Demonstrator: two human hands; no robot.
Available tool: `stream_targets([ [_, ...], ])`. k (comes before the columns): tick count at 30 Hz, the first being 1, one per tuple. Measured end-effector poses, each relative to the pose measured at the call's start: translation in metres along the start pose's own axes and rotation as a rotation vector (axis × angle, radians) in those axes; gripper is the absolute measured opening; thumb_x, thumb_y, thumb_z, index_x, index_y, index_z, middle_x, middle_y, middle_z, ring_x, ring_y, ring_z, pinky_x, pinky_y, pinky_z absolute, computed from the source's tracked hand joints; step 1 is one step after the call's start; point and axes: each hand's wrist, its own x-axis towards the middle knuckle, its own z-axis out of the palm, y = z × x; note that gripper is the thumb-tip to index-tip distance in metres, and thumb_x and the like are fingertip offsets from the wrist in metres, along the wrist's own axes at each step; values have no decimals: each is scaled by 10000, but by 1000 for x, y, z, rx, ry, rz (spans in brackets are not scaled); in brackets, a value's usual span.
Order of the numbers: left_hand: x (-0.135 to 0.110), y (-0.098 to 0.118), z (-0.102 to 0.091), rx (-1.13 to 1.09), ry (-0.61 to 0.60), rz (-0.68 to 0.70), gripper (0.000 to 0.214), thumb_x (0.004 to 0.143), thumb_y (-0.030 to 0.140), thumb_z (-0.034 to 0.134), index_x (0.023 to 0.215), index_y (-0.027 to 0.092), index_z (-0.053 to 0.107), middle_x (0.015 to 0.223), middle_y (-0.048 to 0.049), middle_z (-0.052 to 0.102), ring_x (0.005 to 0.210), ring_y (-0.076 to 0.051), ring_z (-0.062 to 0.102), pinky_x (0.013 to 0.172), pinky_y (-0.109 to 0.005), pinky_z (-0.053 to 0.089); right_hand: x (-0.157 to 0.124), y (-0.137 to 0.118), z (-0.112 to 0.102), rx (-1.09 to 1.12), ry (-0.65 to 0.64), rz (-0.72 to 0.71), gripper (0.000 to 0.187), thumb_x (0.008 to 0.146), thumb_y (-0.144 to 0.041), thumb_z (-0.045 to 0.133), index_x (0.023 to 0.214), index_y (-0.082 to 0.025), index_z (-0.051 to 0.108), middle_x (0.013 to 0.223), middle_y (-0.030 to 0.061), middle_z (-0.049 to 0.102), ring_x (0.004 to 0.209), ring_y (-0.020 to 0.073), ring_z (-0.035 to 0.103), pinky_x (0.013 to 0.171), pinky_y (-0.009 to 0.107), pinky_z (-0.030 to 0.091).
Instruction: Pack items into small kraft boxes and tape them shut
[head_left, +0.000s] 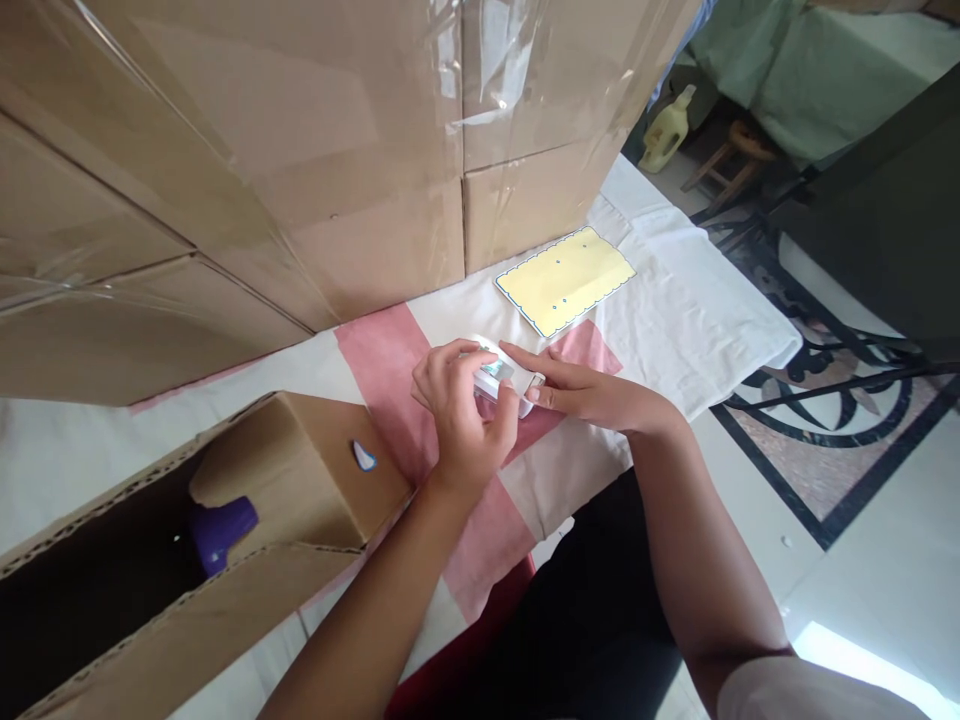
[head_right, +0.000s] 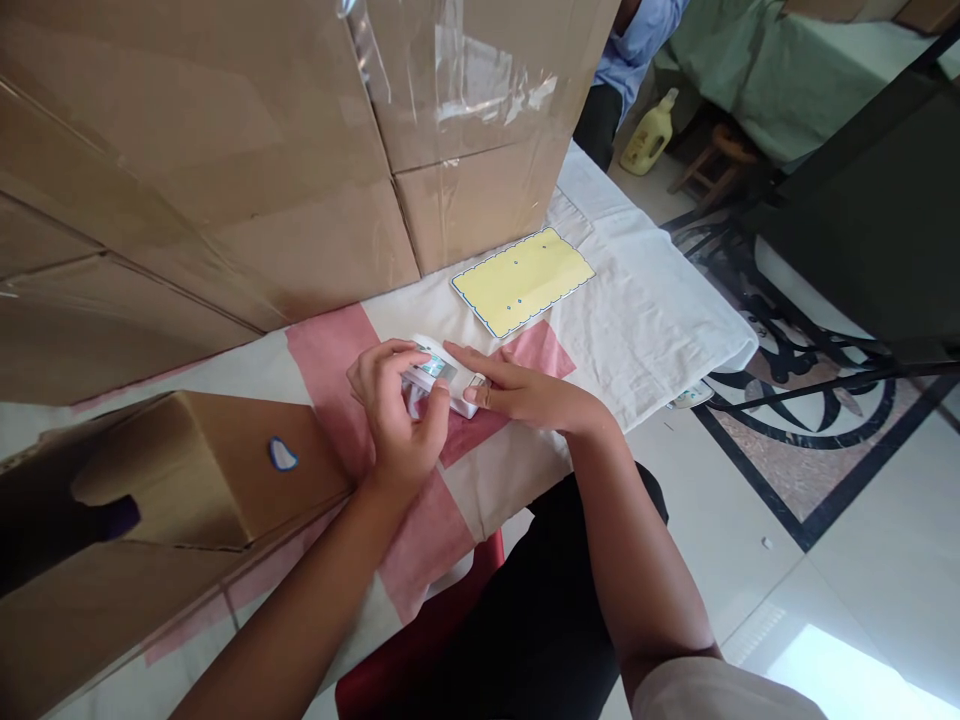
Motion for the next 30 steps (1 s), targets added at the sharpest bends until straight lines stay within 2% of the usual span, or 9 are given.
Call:
stream_targets([
  [5, 0, 0, 0, -26, 3, -5, 197, 854, 218, 621, 1050, 225, 599, 1159, -103, 633, 1140, -275, 544, 1036, -472, 379, 0, -2, 2, 0, 56, 21, 639, 1029, -600, 481, 1607, -391, 307, 1695, -91, 238, 1600, 271, 158, 1314, 501, 141],
  [12, 0, 0, 1, 3, 9, 19, 195, 856, 234, 614, 1050, 231, 593, 1151, -101, 639, 1138, -271, 554, 1033, -459, 395, 2, -1, 6, 10, 97, 17, 667, 996, -619, 537, 1591, -385, 348, 1671, -66, 307, 1569, 296, 268, 1296, 510, 219],
  [16, 0, 0, 1, 39, 7, 31, 197, 850, 239, 612, 1045, 233, 586, 1157, -103, 643, 1137, -269, 568, 1037, -458, 406, 1, 1, 5, 19, 96, 4, 669, 985, -644, 539, 1583, -405, 356, 1681, -91, 277, 1587, 276, 213, 1303, 475, 202],
  [20, -1, 1, 2, 58, 6, 35, 190, 849, 239, 616, 1036, 236, 587, 1148, -104, 649, 1139, -271, 575, 1042, -462, 404, -1, 1, 8, 13, 139, 22, 624, 1000, -679, 458, 1569, -436, 380, 1672, -120, 290, 1596, 270, 180, 1314, 496, 162],
  [26, -1, 0, 2, 39, 10, 48, 199, 846, 221, 622, 1043, 230, 595, 1155, -99, 646, 1141, -269, 561, 1032, -455, 405, 1, 3, 12, -29, 176, -24, 615, 1017, -613, 485, 1580, -391, 377, 1644, -51, 389, 1525, 304, 367, 1274, 528, 266],
  [30, -1, -1, 2, 34, 5, 37, 196, 851, 225, 623, 1045, 233, 597, 1163, -99, 643, 1146, -267, 560, 1044, -456, 397, 3, 1, 12, -34, 185, -7, 576, 1030, -569, 486, 1572, -397, 392, 1638, -55, 398, 1520, 291, 378, 1273, 522, 265],
])
